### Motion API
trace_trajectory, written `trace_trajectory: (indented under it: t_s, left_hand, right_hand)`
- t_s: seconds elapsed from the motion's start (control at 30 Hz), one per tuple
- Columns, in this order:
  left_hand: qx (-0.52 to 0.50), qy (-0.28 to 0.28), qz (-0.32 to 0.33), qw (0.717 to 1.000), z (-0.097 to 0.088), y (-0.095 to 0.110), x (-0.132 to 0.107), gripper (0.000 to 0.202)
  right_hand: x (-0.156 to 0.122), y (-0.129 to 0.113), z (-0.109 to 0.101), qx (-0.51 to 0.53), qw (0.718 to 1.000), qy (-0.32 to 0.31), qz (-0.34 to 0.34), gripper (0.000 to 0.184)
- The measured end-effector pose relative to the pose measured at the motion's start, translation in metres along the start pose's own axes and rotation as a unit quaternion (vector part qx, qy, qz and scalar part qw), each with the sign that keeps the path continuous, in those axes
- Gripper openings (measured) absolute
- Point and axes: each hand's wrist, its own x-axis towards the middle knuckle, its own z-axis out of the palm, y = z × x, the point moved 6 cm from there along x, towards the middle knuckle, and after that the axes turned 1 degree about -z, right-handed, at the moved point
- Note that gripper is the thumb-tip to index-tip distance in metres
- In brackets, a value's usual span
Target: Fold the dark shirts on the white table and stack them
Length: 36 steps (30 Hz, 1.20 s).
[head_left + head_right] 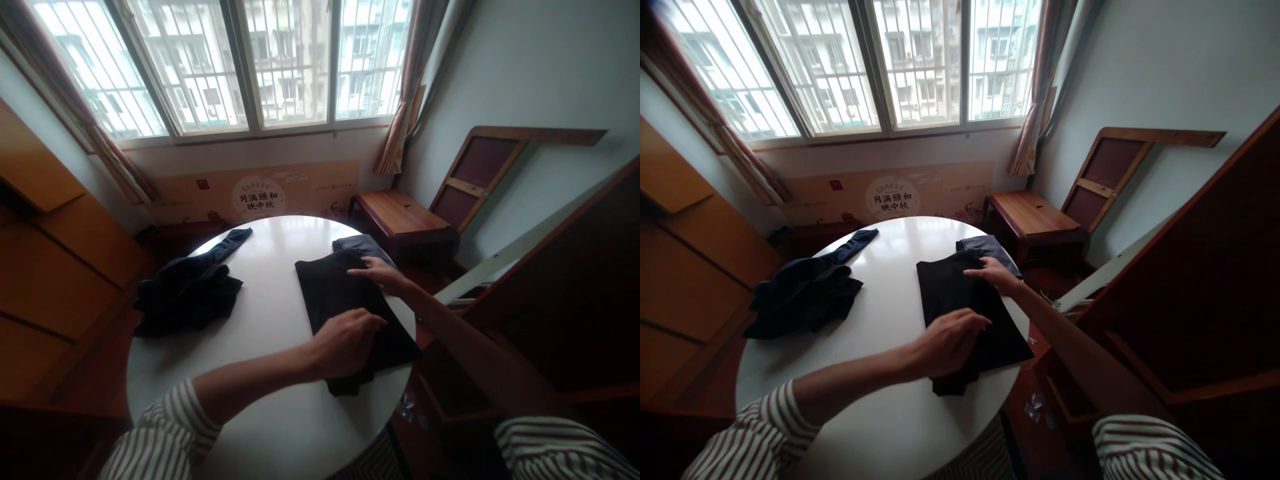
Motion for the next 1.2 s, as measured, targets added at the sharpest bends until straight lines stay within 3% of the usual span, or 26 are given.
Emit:
trace_trajectory:
  t_s: [0.1, 0.2, 0.3, 0.4, 0.47, 0.6, 0.73, 0.93, 1.07, 1.13, 1.2]
  left_hand:
    - [0.047, 0.082, -0.091, 0.991, -0.049, -0.061, 0.021, 0.029]
    - [0.068, 0.094, -0.178, 0.977, -0.075, -0.119, 0.050, 0.032]
    - [0.065, 0.080, -0.189, 0.977, -0.074, -0.152, 0.076, 0.043]
    - [0.064, 0.051, -0.195, 0.977, -0.057, -0.172, 0.096, 0.052]
    - [0.070, 0.035, -0.186, 0.979, -0.046, -0.182, 0.106, 0.045]
    - [0.080, 0.067, -0.152, 0.983, -0.042, -0.194, 0.117, 0.020]
    - [0.061, 0.065, -0.151, 0.985, -0.047, -0.199, 0.117, 0.024]
    - [0.037, 0.076, -0.143, 0.986, -0.051, -0.199, 0.129, 0.031]
    - [0.091, 0.070, -0.143, 0.983, -0.044, -0.191, 0.137, 0.034]
    - [0.161, 0.069, -0.133, 0.975, -0.040, -0.172, 0.127, 0.036]
    - [0.206, 0.055, -0.100, 0.972, -0.031, -0.140, 0.102, 0.036]
  right_hand:
    - [-0.025, 0.008, -0.008, -0.069, 0.996, -0.012, 0.052, 0.050]
    - [-0.045, 0.015, 0.003, -0.062, 0.989, -0.119, 0.067, 0.044]
    - [-0.057, 0.014, 0.014, -0.022, 0.987, -0.161, 0.016, 0.051]
    - [-0.064, 0.013, 0.018, -0.033, 0.986, -0.154, -0.062, 0.069]
    - [-0.070, 0.017, 0.018, -0.054, 0.982, -0.151, -0.095, 0.076]
    - [-0.085, 0.036, 0.011, -0.068, 0.982, -0.158, -0.073, 0.066]
    - [-0.103, 0.047, 0.005, -0.029, 0.990, -0.129, -0.057, 0.046]
    - [-0.113, 0.058, -0.017, 0.024, 0.999, -0.013, -0.016, 0.057]
    - [-0.116, 0.072, -0.034, -0.099, 0.994, 0.024, 0.029, 0.054]
    - [-0.121, 0.069, -0.040, -0.206, 0.977, 0.052, -0.008, 0.045]
    - [-0.128, 0.056, -0.045, -0.326, 0.935, 0.116, -0.075, 0.036]
